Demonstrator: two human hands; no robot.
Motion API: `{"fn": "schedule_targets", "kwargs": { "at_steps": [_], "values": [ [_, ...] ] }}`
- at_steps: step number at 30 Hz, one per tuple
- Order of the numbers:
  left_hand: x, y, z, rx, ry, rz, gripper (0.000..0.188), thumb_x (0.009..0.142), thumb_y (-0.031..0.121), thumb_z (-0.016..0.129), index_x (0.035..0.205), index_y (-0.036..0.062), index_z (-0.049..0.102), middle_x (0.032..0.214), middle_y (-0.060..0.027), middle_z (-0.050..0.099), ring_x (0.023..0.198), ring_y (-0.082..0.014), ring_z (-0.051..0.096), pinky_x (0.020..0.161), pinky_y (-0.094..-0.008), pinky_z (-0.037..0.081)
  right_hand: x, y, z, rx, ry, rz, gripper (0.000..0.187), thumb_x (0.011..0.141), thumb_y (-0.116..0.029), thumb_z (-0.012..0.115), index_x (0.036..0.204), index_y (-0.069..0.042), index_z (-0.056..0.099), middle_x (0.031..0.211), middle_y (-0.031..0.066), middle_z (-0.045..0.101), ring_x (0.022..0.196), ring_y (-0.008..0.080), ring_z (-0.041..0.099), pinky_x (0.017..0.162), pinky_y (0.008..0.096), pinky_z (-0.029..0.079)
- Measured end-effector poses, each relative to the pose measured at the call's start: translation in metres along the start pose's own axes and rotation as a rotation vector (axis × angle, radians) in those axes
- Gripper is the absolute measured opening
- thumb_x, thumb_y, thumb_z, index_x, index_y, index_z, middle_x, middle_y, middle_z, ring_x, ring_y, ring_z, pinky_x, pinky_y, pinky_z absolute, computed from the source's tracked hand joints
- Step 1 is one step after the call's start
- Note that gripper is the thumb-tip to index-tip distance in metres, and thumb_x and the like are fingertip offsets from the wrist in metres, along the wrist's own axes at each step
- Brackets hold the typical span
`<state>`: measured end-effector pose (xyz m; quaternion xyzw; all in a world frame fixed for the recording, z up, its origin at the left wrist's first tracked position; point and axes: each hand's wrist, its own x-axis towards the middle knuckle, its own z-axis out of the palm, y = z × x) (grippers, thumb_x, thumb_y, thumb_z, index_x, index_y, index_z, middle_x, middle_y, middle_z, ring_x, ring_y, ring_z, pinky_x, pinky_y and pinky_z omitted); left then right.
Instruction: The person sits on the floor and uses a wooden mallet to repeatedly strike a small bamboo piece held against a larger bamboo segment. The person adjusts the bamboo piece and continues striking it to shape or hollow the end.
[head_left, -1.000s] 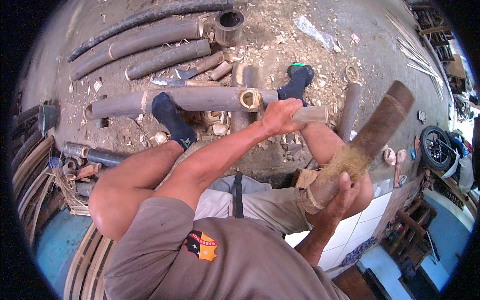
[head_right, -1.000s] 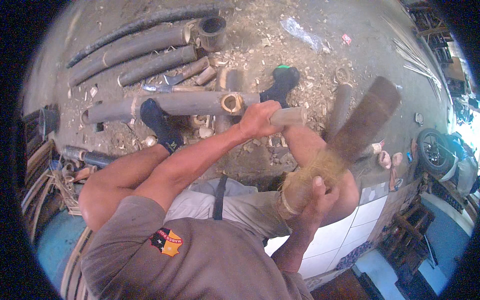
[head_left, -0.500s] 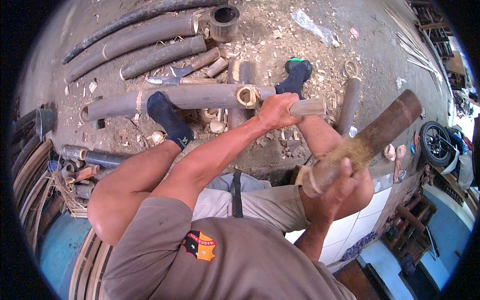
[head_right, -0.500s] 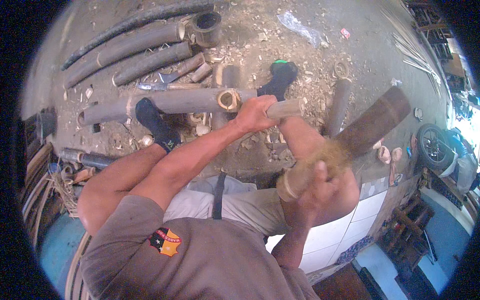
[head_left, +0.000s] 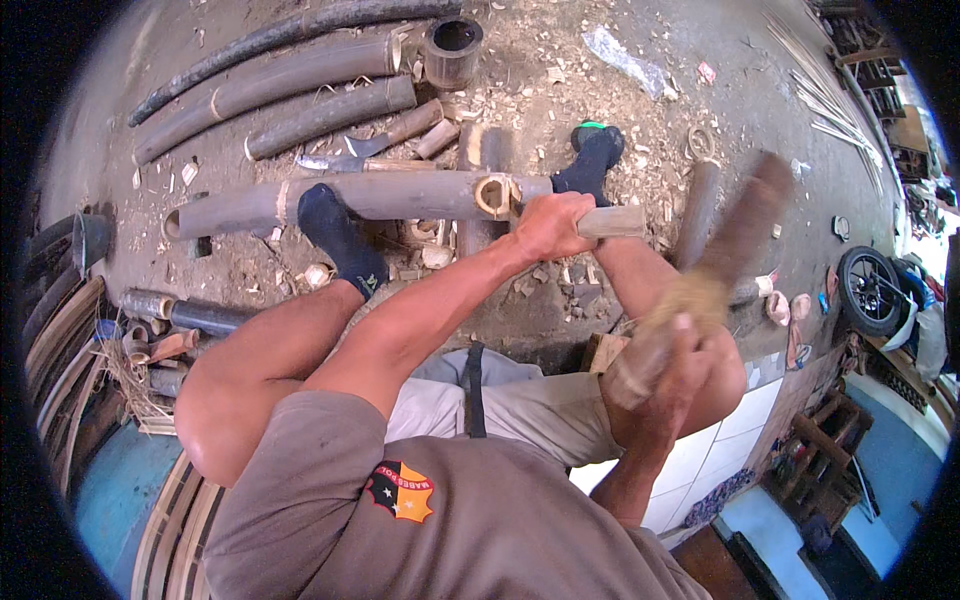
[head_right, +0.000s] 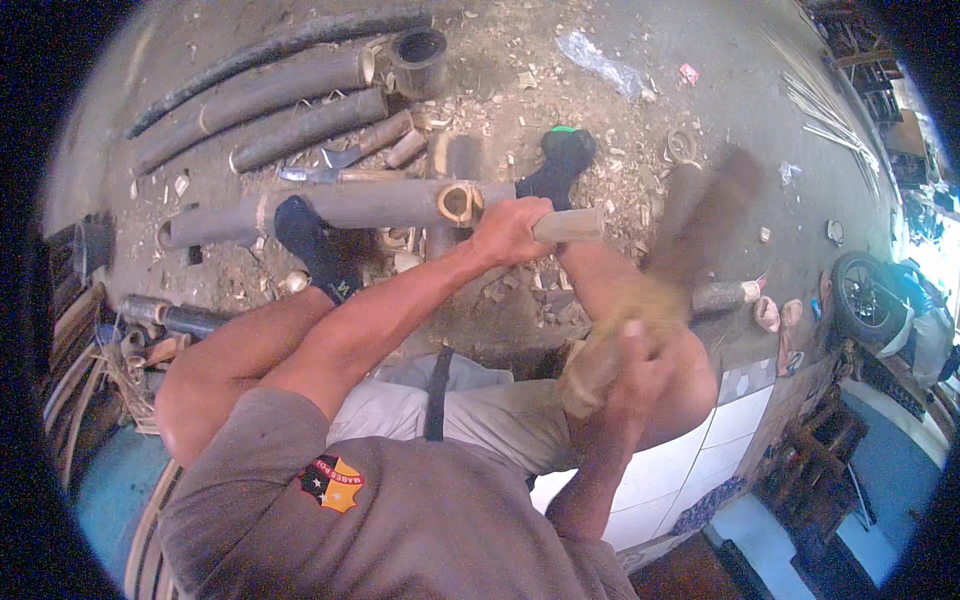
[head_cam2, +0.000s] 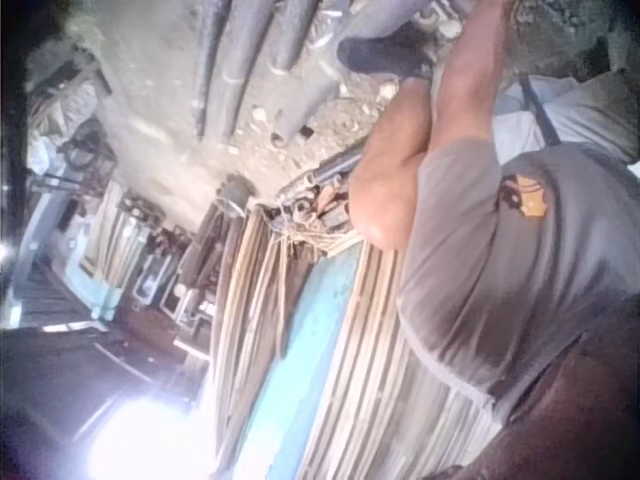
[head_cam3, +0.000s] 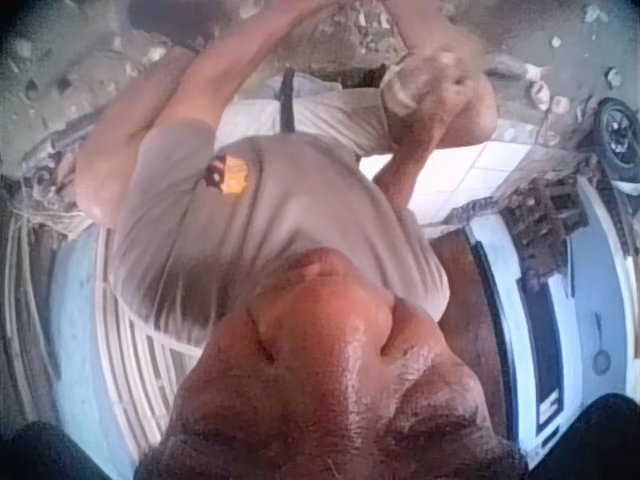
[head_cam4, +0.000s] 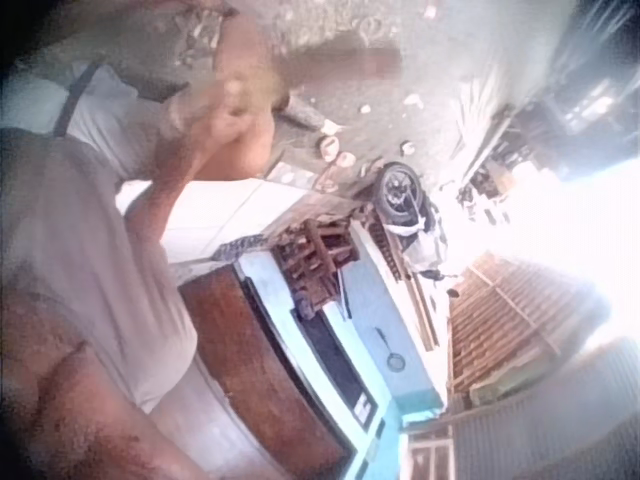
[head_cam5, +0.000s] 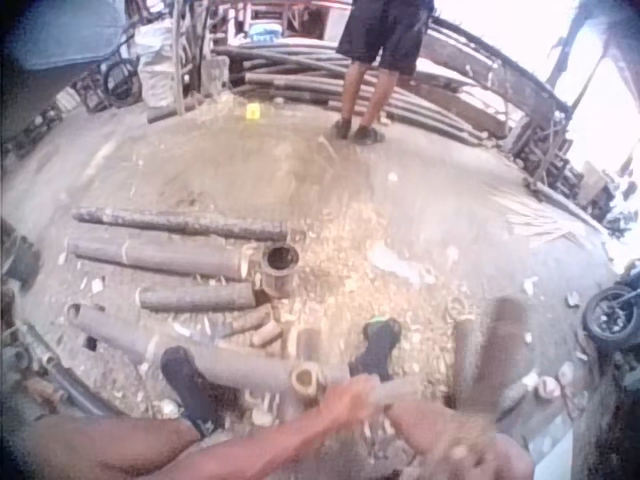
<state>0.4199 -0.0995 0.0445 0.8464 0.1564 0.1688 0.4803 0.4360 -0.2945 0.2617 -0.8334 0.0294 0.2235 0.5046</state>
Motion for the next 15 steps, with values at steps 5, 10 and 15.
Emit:
{"fn": "schedule_targets", "kwargs": {
  "at_steps": [5,10,15],
  "values": [
    [-0.001,0.004,-0.007,-0.011,-0.083,-0.004,0.033,0.077,0.036,0.081,0.089,0.0114,0.064,0.088,-0.0135,0.068,0.087,-0.0392,0.069,0.071,-0.0506,0.053,0.019,0.075,-0.014,-0.294,-0.063,-0.355,0.046,0.098,-0.019,0.071,0.136,0.002,0.057,0.123,0.0145,0.068,0.107,0.0226,0.067,0.092,0.0351,0.054],
    [-0.010,-0.006,0.003,0.019,-0.074,-0.003,0.034,0.075,0.038,0.081,0.092,0.0128,0.064,0.089,-0.0133,0.069,0.087,-0.0394,0.069,0.072,-0.0511,0.054,0.003,0.040,0.002,0.178,-0.282,-0.166,0.048,0.099,-0.017,0.069,0.140,0.004,0.055,0.128,0.0152,0.066,0.115,0.0238,0.065,0.099,0.0367,0.052],
    [0.000,-0.009,-0.006,0.040,-0.026,0.005,0.034,0.074,0.038,0.079,0.092,0.0132,0.063,0.089,-0.0124,0.069,0.087,-0.0389,0.069,0.073,-0.0518,0.055,0.008,0.024,-0.001,0.073,-0.062,0.045,0.046,0.101,-0.020,0.066,0.137,0.007,0.057,0.125,0.0126,0.066,0.112,0.0233,0.062,0.098,0.0361,0.050]
  ]
}}
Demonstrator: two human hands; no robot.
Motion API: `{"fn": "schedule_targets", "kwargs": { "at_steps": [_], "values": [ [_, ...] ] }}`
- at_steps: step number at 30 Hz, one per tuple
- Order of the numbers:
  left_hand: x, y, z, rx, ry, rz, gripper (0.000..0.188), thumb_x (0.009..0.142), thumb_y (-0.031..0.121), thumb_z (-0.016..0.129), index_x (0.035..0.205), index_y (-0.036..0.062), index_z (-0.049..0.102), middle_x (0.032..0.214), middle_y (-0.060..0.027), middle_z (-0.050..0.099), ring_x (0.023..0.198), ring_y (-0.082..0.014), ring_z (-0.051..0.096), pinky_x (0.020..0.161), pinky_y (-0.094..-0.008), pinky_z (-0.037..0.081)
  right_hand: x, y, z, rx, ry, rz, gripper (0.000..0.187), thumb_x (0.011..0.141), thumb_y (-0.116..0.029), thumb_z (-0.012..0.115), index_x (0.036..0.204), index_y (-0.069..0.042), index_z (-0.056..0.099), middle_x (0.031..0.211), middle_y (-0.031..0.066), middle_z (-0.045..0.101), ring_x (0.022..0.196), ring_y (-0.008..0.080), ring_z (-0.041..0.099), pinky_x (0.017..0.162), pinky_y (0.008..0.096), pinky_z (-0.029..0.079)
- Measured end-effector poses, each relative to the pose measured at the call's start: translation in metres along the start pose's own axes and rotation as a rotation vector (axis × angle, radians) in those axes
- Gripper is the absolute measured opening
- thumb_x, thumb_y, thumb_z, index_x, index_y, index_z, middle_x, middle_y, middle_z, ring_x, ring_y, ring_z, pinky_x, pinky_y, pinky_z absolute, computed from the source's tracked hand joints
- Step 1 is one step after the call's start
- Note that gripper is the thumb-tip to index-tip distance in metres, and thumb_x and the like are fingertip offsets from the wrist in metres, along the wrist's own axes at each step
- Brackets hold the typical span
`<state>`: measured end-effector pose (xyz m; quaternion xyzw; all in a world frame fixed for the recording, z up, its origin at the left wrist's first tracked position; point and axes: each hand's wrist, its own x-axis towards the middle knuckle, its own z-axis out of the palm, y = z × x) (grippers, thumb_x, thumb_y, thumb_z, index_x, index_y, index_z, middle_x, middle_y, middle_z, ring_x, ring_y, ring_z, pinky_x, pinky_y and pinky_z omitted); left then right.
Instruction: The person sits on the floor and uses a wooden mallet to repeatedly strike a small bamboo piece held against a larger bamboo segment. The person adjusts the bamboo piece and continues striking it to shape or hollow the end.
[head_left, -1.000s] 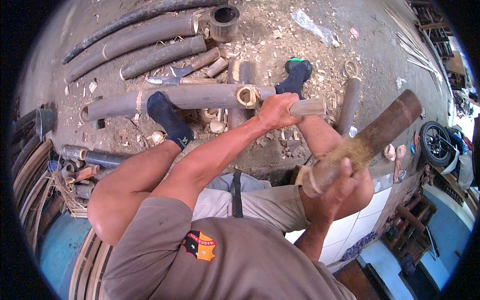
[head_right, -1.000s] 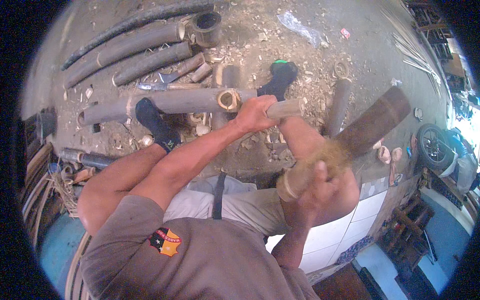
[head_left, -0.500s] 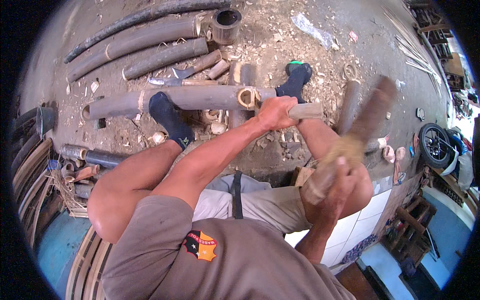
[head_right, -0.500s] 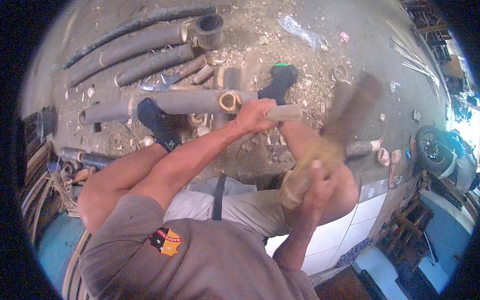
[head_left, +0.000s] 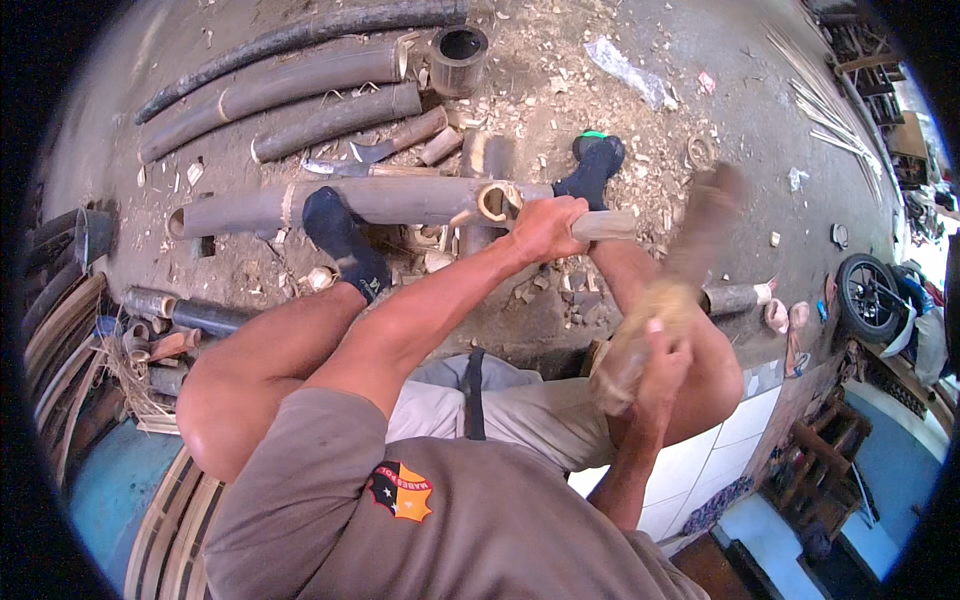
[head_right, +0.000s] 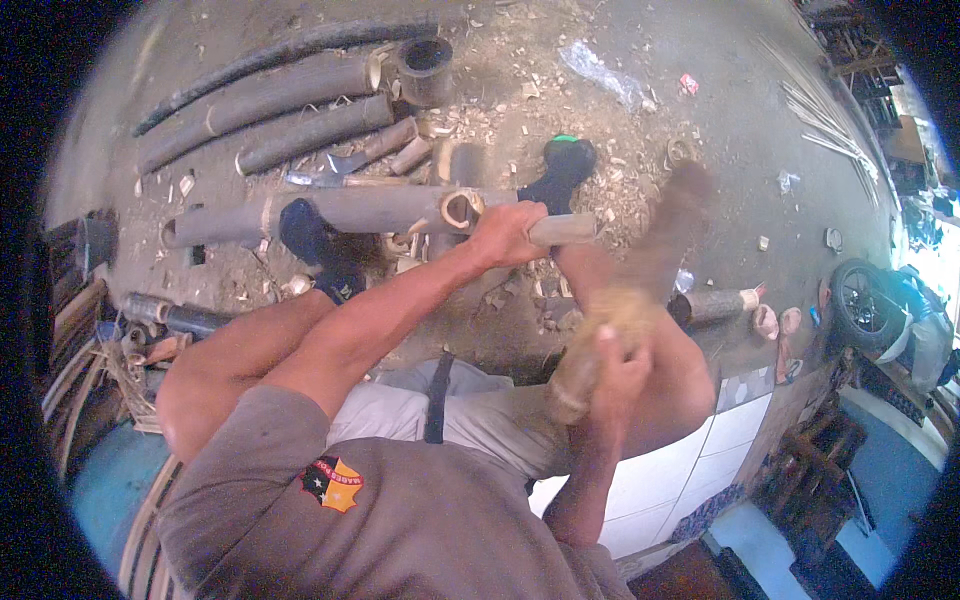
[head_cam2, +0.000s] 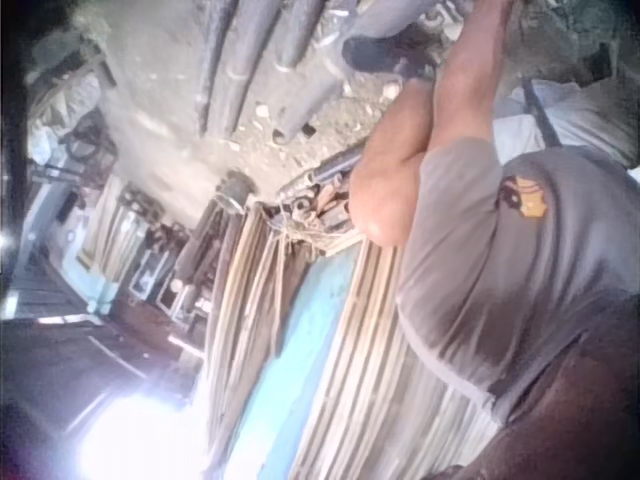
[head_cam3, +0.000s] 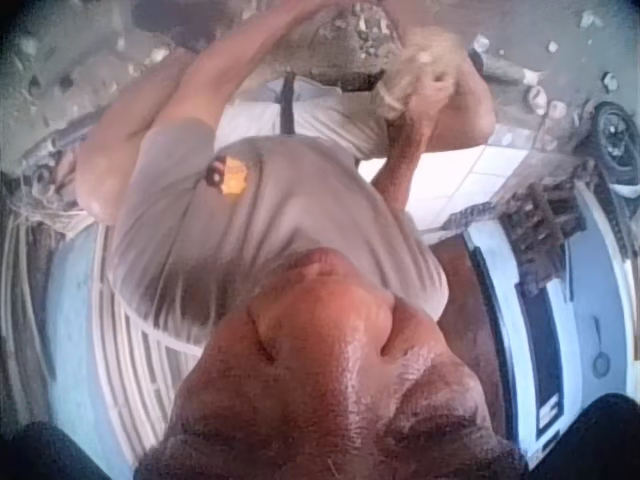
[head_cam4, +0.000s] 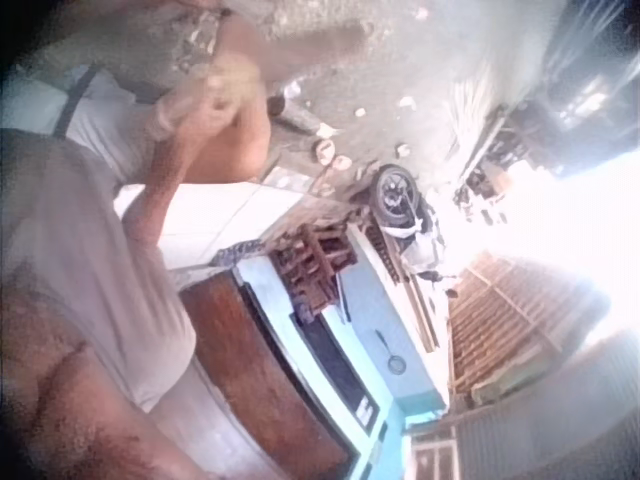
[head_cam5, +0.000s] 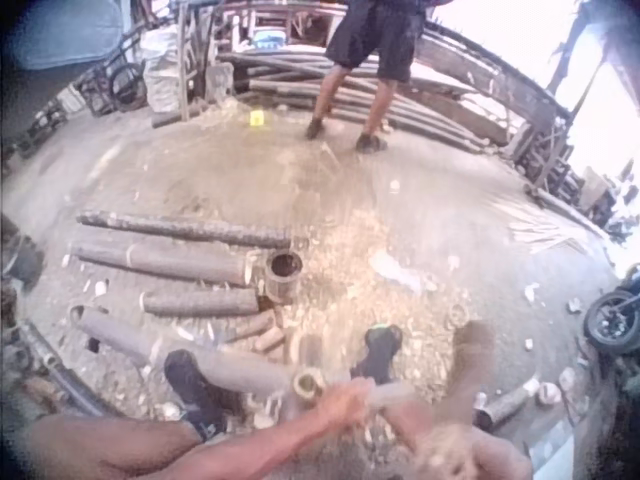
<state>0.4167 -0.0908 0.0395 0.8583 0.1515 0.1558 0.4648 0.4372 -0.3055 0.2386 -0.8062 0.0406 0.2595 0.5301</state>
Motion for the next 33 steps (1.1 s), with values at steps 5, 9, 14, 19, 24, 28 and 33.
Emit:
{"fn": "schedule_targets", "kwargs": {
  "at_steps": [5,9,14,19,24,28,33],
  "values": [
    [-0.004,-0.004,-0.006,0.057,-0.040,-0.007,0.029,0.076,0.034,0.077,0.091,0.0134,0.063,0.089,-0.0121,0.069,0.087,-0.0384,0.069,0.073,-0.0506,0.056,0.006,0.038,0.014,-0.096,-0.114,-0.113,0.064,0.098,-0.017,0.066,0.153,0.003,0.044,0.139,0.0159,0.061,0.125,0.0254,0.059,0.107,0.0370,0.046],
    [-0.015,-0.005,-0.011,0.089,-0.024,0.070,0.036,0.075,0.039,0.081,0.090,0.0126,0.061,0.086,-0.0118,0.068,0.081,-0.0378,0.070,0.067,-0.0493,0.057,-0.001,0.018,0.005,0.018,-0.067,-0.052,0.061,0.098,-0.016,0.064,0.152,0.004,0.044,0.138,0.0154,0.060,0.121,0.0251,0.060,0.104,0.0369,0.048],
    [-0.025,0.056,-0.013,0.033,-0.030,0.201,0.040,0.076,0.031,0.081,0.104,0.0115,0.060,0.085,-0.0115,0.064,0.080,-0.0350,0.071,0.067,-0.0496,0.057,-0.003,0.015,-0.002,0.089,0.026,-0.129,0.057,0.098,-0.020,0.064,0.147,0.006,0.049,0.131,0.0135,0.062,0.113,0.0240,0.062,0.097,0.0361,0.052],
    [-0.004,0.043,-0.048,0.012,0.509,0.134,0.045,0.078,0.016,0.079,0.120,0.0100,0.062,0.106,-0.0150,0.067,0.097,-0.0329,0.070,0.084,-0.0452,0.057,-0.007,0.007,0.007,0.066,-0.052,-0.047,0.062,0.097,-0.013,0.065,0.153,0.004,0.043,0.139,0.0159,0.060,0.123,0.0258,0.061,0.106,0.0368,0.047],
    [-0.028,-0.010,-0.106,-0.764,0.844,-0.403,0.030,0.088,0.022,0.076,0.102,0.0014,0.061,0.085,-0.0072,0.064,0.071,-0.0182,0.064,0.062,-0.0349,0.052,0.002,-0.002,0.034,-0.006,-0.340,-0.191,0.076,0.092,-0.018,0.072,0.157,0.003,0.038,0.135,0.0138,0.064,0.123,0.0235,0.061,0.108,0.0362,0.046],
    [-0.040,-0.019,-0.125,-1.140,0.954,-0.427,0.029,0.087,0.027,0.076,0.093,0.0051,0.059,0.068,-0.0035,0.057,0.050,-0.0131,0.053,0.046,-0.0288,0.039,0.007,-0.028,0.063,-0.130,-0.539,-0.336,0.087,0.088,-0.020,0.076,0.160,0.002,0.032,0.137,0.0166,0.064,0.125,0.0232,0.062,0.110,0.0364,0.046],
    [-0.047,-0.025,-0.115,-1.154,0.909,-0.413,0.029,0.087,0.028,0.076,0.094,0.0052,0.059,0.069,-0.0041,0.058,0.053,-0.0159,0.056,0.047,-0.0304,0.041,0.000,-0.060,0.085,-0.305,-0.577,-0.485,0.095,0.084,-0.021,0.079,0.161,0.004,0.028,0.130,0.0232,0.069,0.122,0.0274,0.067,0.107,0.0377,0.048]
  ]
}}
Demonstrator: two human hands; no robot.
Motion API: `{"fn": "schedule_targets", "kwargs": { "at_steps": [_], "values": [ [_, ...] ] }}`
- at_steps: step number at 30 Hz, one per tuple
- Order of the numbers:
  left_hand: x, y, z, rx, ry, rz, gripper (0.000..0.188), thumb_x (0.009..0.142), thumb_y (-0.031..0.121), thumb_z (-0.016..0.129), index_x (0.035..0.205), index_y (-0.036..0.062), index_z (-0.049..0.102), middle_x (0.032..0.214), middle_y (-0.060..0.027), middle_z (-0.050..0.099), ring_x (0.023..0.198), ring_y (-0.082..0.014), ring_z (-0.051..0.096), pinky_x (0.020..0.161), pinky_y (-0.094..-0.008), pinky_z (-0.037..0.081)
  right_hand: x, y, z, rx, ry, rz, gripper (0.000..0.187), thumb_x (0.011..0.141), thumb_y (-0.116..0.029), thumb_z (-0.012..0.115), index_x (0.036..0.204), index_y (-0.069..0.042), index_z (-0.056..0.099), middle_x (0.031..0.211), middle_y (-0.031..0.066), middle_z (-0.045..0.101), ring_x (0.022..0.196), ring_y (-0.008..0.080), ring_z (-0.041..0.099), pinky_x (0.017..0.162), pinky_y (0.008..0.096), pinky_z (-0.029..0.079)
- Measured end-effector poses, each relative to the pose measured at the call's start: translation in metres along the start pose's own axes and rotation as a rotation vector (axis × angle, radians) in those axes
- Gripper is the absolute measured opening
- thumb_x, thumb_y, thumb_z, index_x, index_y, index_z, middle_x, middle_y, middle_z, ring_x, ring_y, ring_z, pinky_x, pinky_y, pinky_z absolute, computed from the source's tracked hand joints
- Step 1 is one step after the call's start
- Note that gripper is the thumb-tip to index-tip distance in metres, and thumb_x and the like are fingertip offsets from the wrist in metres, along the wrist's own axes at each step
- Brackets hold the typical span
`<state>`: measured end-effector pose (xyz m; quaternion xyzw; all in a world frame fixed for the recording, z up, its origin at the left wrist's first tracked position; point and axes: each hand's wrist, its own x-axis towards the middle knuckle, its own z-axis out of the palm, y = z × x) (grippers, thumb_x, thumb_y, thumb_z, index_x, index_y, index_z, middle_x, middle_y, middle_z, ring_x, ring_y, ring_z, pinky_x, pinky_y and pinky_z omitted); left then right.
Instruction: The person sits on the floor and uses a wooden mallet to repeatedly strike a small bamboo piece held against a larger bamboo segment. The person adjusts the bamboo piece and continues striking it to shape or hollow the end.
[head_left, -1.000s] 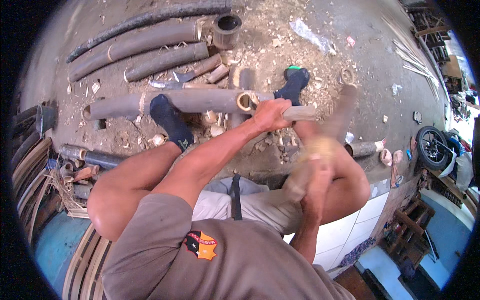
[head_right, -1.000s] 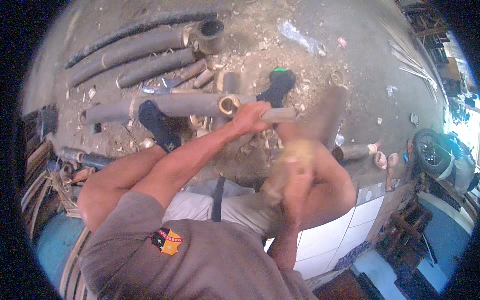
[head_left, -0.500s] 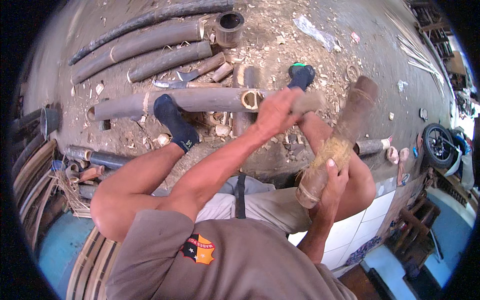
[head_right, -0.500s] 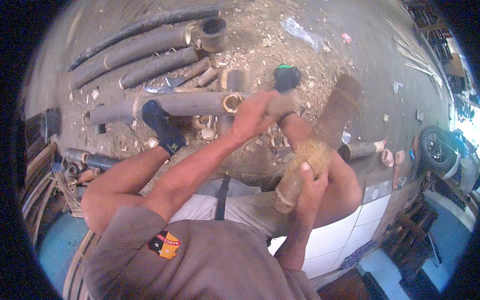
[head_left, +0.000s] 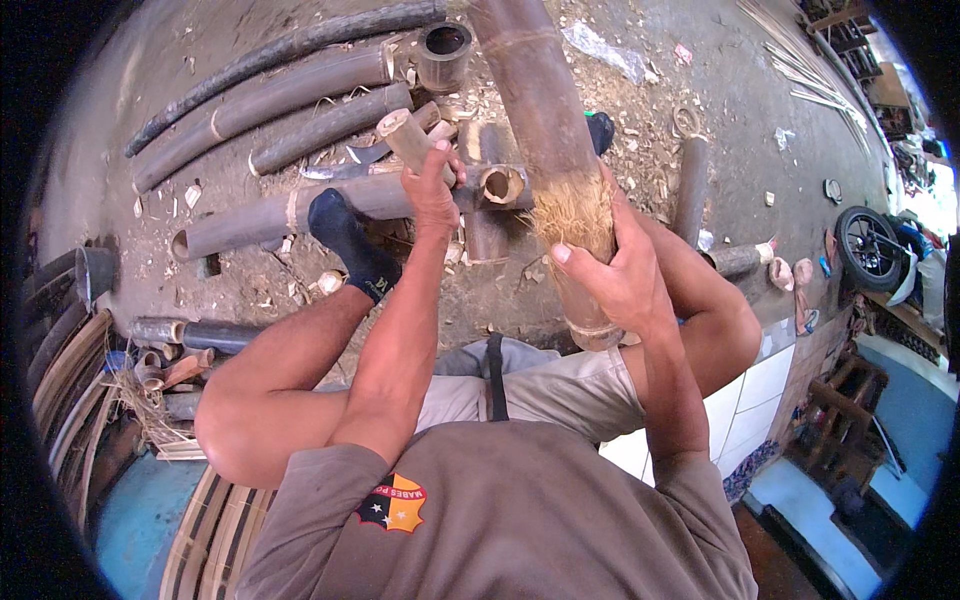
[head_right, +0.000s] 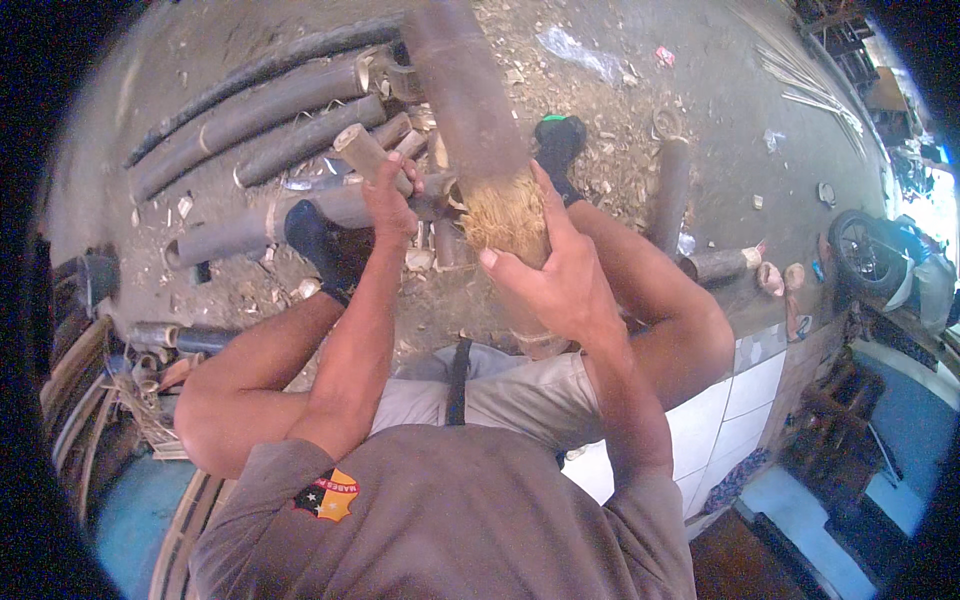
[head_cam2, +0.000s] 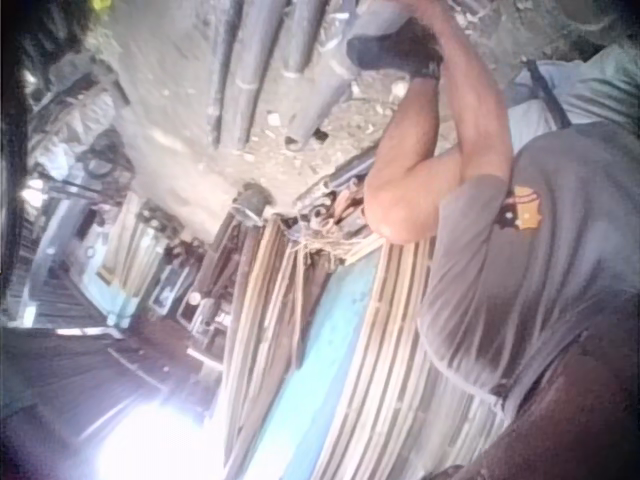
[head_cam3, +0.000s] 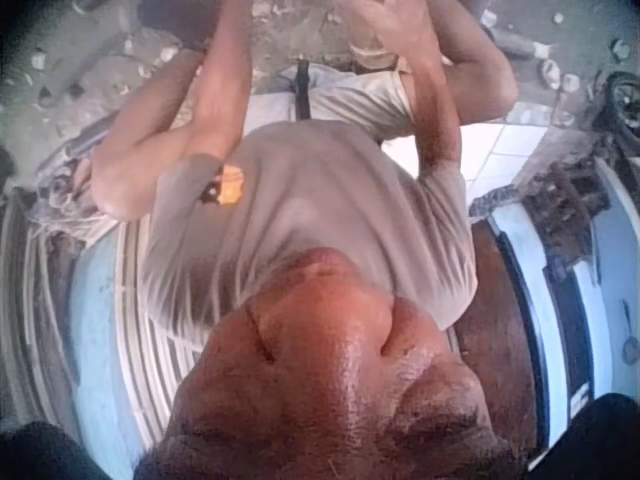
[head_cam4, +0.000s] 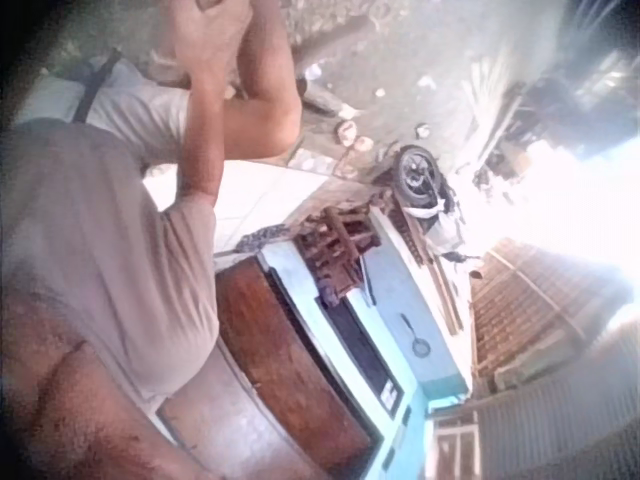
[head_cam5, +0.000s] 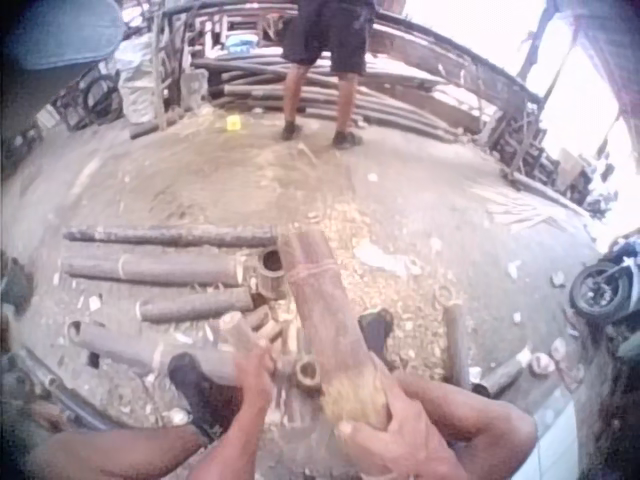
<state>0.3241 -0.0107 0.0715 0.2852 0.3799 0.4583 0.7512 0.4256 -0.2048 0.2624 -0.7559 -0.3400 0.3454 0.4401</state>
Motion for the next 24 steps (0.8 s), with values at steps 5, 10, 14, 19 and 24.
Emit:
{"fn": "schedule_targets", "kwargs": {
  "at_steps": [5,10,14,19,24],
  "values": [
    [-0.007,0.001,-0.004,0.033,-0.012,0.050,0.025,0.087,0.024,0.076,0.091,0.0043,0.062,0.070,-0.0031,0.059,0.054,-0.0148,0.057,0.048,-0.0301,0.042,0.021,-0.040,0.000,-0.159,-0.042,-0.181,0.097,0.083,-0.024,0.079,0.163,-0.002,0.028,0.128,0.0265,0.070,0.120,0.0326,0.070,0.105,0.0392,0.051],
    [-0.024,0.012,0.011,0.099,0.020,0.158,0.016,0.089,0.015,0.072,0.092,0.0026,0.063,0.072,-0.0026,0.060,0.056,-0.0132,0.057,0.049,-0.0303,0.044,0.048,-0.061,0.007,-0.385,-0.091,-0.391,0.097,0.083,-0.019,0.079,0.166,-0.014,0.029,0.126,0.0210,0.069,0.110,0.0296,0.072,0.098,0.0387,0.055],
    [-0.024,0.002,0.009,0.082,0.042,0.168,0.009,0.090,0.007,0.066,0.096,0.0006,0.062,0.077,-0.0035,0.062,0.057,-0.0127,0.057,0.050,-0.0302,0.045,0.068,-0.082,0.015,-1.171,-0.204,-0.458,0.091,0.083,-0.033,0.080,0.162,-0.035,0.036,0.100,0.0210,0.069,0.086,0.0361,0.074,0.074,0.0454,0.060],
    [-0.010,-0.023,-0.019,-0.050,0.065,0.195,0.011,0.091,0.002,0.063,0.101,-0.0010,0.061,0.081,-0.0038,0.064,0.057,-0.0129,0.057,0.050,-0.0308,0.046,0.079,-0.116,0.030,-1.080,-0.137,-0.673,0.093,0.081,-0.037,0.082,0.161,-0.041,0.036,0.093,0.0174,0.067,0.080,0.0310,0.074,0.063,0.0438,0.058],
    [-0.009,-0.022,-0.011,0.031,0.098,0.209,0.013,0.090,0.002,0.064,0.103,-0.0005,0.061,0.082,-0.0038,0.064,0.059,-0.0139,0.058,0.050,-0.0320,0.047,0.096,-0.116,0.038,-1.327,-0.373,-0.622,0.077,0.089,-0.047,0.073,0.158,-0.033,0.042,0.087,0.0211,0.071,0.078,0.0385,0.074,0.063,0.0487,0.059]
  ]
}}
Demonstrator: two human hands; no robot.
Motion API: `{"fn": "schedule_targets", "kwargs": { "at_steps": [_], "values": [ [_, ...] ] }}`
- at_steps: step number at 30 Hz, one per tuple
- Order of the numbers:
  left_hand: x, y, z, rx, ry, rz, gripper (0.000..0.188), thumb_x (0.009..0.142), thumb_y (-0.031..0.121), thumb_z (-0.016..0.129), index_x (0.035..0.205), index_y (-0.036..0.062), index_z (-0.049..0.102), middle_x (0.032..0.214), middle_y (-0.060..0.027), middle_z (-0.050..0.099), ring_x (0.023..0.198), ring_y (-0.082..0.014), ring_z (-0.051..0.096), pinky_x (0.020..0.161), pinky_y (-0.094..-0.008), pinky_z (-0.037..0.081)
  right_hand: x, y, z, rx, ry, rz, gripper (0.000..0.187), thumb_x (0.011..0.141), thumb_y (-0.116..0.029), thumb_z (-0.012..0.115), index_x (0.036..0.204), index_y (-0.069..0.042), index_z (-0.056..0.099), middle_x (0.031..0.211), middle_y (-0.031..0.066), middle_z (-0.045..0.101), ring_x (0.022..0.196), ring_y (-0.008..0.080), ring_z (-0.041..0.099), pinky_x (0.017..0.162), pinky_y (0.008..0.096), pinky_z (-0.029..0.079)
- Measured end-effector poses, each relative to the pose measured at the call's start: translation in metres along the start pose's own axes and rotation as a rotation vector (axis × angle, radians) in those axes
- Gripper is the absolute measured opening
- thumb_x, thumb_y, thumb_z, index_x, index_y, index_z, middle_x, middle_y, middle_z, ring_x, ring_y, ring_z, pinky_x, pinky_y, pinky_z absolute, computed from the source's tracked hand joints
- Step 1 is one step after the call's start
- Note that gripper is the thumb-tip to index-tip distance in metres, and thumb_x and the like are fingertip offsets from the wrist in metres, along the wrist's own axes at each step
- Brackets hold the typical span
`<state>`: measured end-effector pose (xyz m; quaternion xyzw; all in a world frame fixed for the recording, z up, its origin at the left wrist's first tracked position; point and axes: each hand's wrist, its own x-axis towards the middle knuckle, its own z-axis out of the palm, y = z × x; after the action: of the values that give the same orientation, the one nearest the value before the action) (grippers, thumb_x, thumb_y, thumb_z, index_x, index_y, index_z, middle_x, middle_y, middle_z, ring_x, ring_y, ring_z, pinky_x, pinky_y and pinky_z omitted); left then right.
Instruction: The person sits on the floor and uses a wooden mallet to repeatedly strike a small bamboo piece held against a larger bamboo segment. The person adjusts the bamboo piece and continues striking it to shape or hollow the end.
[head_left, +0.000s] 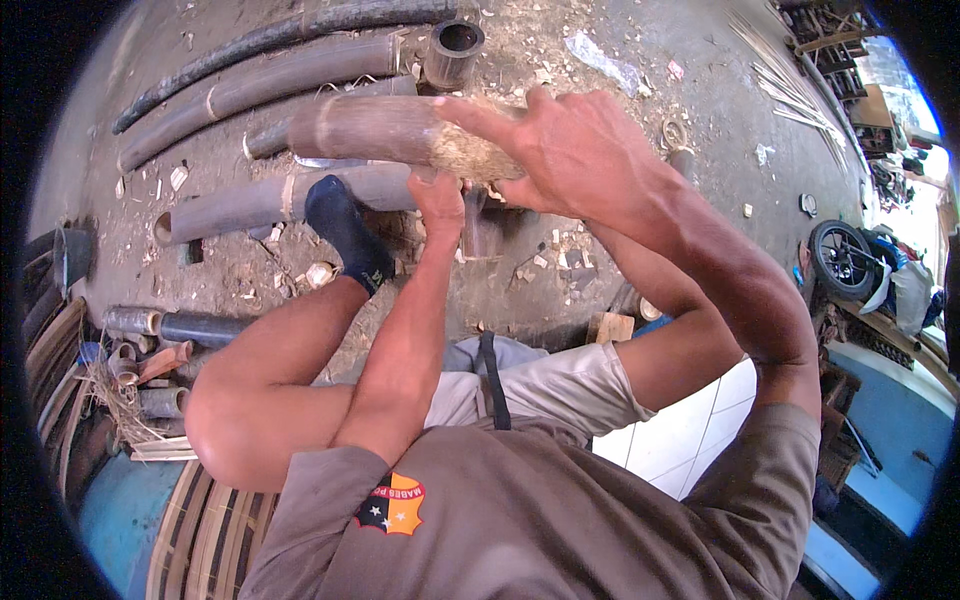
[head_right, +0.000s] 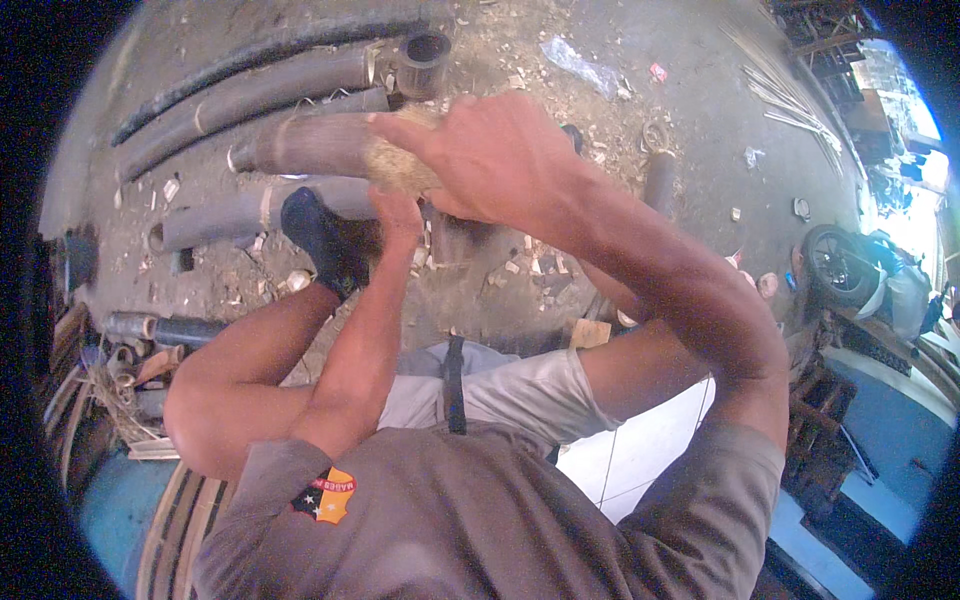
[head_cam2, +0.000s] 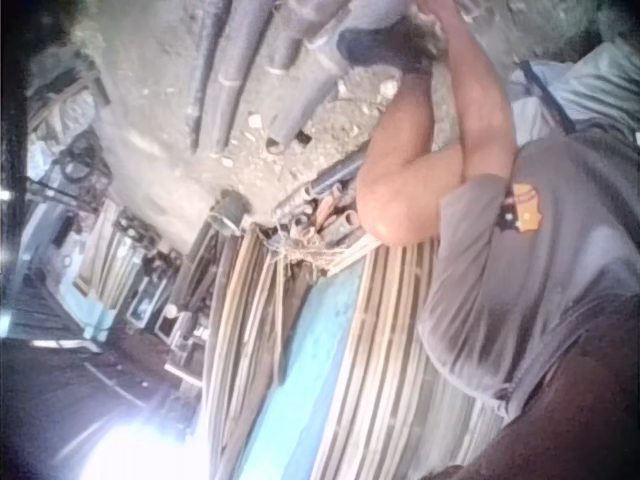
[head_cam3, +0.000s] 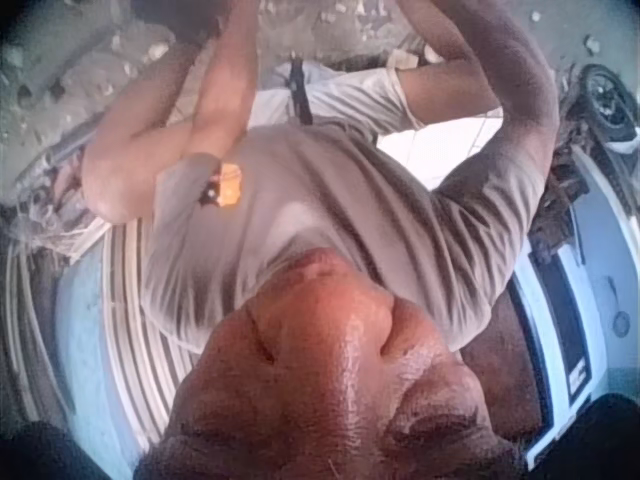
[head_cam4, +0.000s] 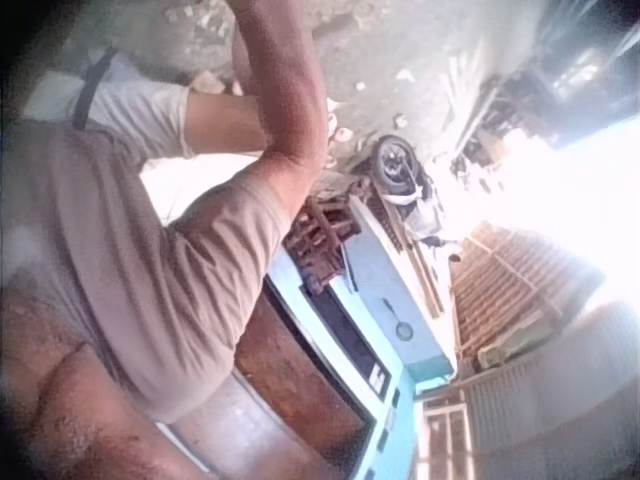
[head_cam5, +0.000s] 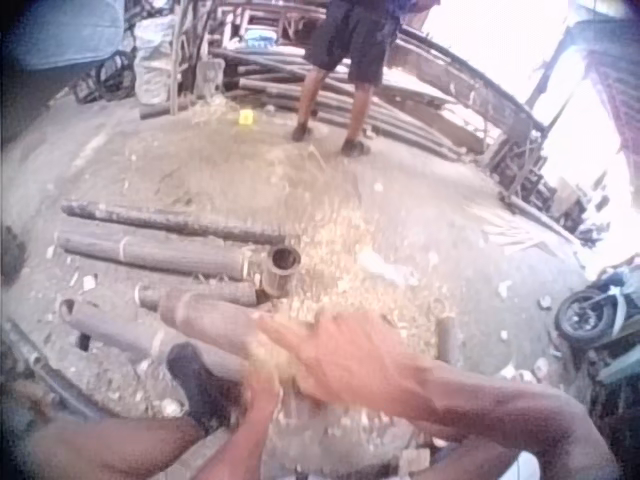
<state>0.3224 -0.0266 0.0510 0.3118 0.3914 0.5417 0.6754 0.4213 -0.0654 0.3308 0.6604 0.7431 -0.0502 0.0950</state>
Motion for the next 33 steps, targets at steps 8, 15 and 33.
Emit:
{"fn": "schedule_targets", "kwargs": {
  "at_steps": [8,15,33],
  "values": [
    [-0.003,-0.017,-0.006,0.077,0.036,-0.018,0.010,0.091,0.003,0.062,0.099,0.0001,0.058,0.088,-0.0074,0.065,0.065,-0.0171,0.061,0.053,-0.0352,0.049,0.013,-0.001,0.008,-0.004,0.024,-0.066,0.080,0.084,-0.053,0.076,0.155,-0.032,0.044,0.075,0.0192,0.070,0.070,0.0399,0.073,0.059,0.0497,0.057],
    [-0.003,-0.066,-0.038,0.072,0.120,-0.097,0.017,0.092,0.004,0.060,0.107,0.0002,0.052,0.094,-0.0092,0.065,0.070,-0.0185,0.062,0.055,-0.0360,0.050,0.021,-0.008,0.005,0.039,-0.006,-0.093,0.079,0.083,-0.047,0.077,0.155,-0.030,0.046,0.072,0.0187,0.070,0.069,0.0386,0.073,0.059,0.0498,0.058],
    [-0.020,-0.023,-0.003,0.011,0.170,-0.201,0.022,0.093,0.011,0.066,0.110,-0.0017,0.060,0.092,-0.0093,0.069,0.074,-0.0185,0.064,0.067,-0.0358,0.052,0.008,0.008,0.023,0.087,-0.047,0.004,0.082,0.081,-0.039,0.078,0.155,-0.032,0.045,0.077,0.0164,0.072,0.071,0.0372,0.074,0.061,0.0503,0.058]
  ]
}}
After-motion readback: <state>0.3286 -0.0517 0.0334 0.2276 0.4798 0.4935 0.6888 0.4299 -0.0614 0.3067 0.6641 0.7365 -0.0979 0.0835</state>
